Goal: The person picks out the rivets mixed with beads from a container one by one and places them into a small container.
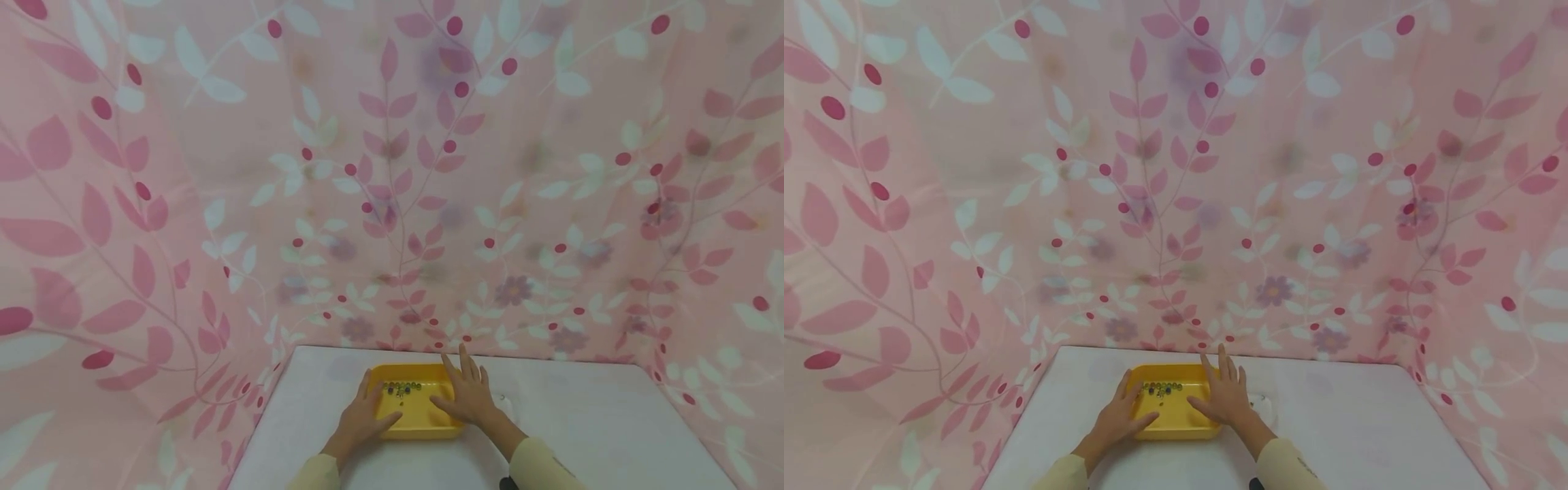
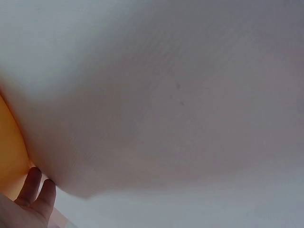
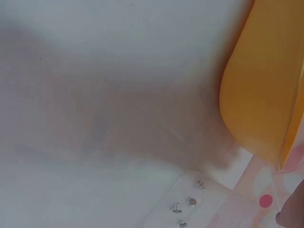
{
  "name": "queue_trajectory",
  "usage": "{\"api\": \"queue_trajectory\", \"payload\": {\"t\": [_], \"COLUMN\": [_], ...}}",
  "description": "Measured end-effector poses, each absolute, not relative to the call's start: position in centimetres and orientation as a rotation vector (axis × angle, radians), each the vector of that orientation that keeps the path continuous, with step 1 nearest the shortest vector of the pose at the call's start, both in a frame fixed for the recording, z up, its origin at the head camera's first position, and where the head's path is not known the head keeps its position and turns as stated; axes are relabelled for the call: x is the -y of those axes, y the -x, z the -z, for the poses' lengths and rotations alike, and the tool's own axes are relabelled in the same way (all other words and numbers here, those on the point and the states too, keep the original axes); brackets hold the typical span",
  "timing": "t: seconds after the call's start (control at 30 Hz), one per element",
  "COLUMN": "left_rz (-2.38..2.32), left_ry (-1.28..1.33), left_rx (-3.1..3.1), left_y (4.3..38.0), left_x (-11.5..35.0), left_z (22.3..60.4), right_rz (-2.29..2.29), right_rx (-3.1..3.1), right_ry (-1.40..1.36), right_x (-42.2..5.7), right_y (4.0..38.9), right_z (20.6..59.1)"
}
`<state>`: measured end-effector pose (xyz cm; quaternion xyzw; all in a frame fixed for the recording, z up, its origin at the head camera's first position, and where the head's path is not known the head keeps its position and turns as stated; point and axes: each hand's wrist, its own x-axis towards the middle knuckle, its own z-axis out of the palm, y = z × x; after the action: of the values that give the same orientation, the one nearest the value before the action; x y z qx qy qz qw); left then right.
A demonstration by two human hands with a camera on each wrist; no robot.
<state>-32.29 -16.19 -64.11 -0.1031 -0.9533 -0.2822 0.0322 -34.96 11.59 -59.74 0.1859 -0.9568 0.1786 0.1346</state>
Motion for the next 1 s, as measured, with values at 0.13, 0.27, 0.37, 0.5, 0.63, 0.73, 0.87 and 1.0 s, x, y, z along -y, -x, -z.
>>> {"api": "queue_trajectory", "payload": {"t": [0.13, 0.27, 0.37, 0.5, 0.63, 0.73, 0.87, 1.0], "left_rz": [0.873, 0.870, 0.869, 0.873, 0.843, 0.834, 0.839, 0.832], "left_ry": [0.316, 0.314, 0.315, 0.317, 0.324, 0.328, 0.325, 0.326], "left_rx": [2.942, 2.944, 2.939, 2.937, 2.926, 2.907, 2.900, 2.906], "left_y": [32.3, 32.4, 32.4, 32.4, 32.2, 32.1, 32.2, 32.3], "left_x": [16.2, 16.2, 16.3, 16.3, 16.3, 16.3, 16.3, 16.2], "left_z": [63.9, 64.0, 64.3, 64.4, 64.3, 64.2, 64.2, 64.4], "right_rz": [-0.477, -0.464, -0.467, -0.470, -0.437, -0.400, -0.329, -0.259], "right_rx": [2.799, 2.797, 2.789, 2.781, 2.809, 2.833, 2.847, 2.830], "right_ry": [-0.533, -0.549, -0.569, -0.578, -0.571, -0.568, -0.540, -0.513], "right_x": [-11.3, -11.2, -11.2, -11.1, -10.8, -10.4, -9.9, -9.4], "right_y": [34.9, 34.8, 34.6, 34.5, 34.8, 35.0, 35.0, 35.1], "right_z": [59.6, 59.5, 59.5, 59.8, 60.5, 60.8, 60.9, 61.4]}}
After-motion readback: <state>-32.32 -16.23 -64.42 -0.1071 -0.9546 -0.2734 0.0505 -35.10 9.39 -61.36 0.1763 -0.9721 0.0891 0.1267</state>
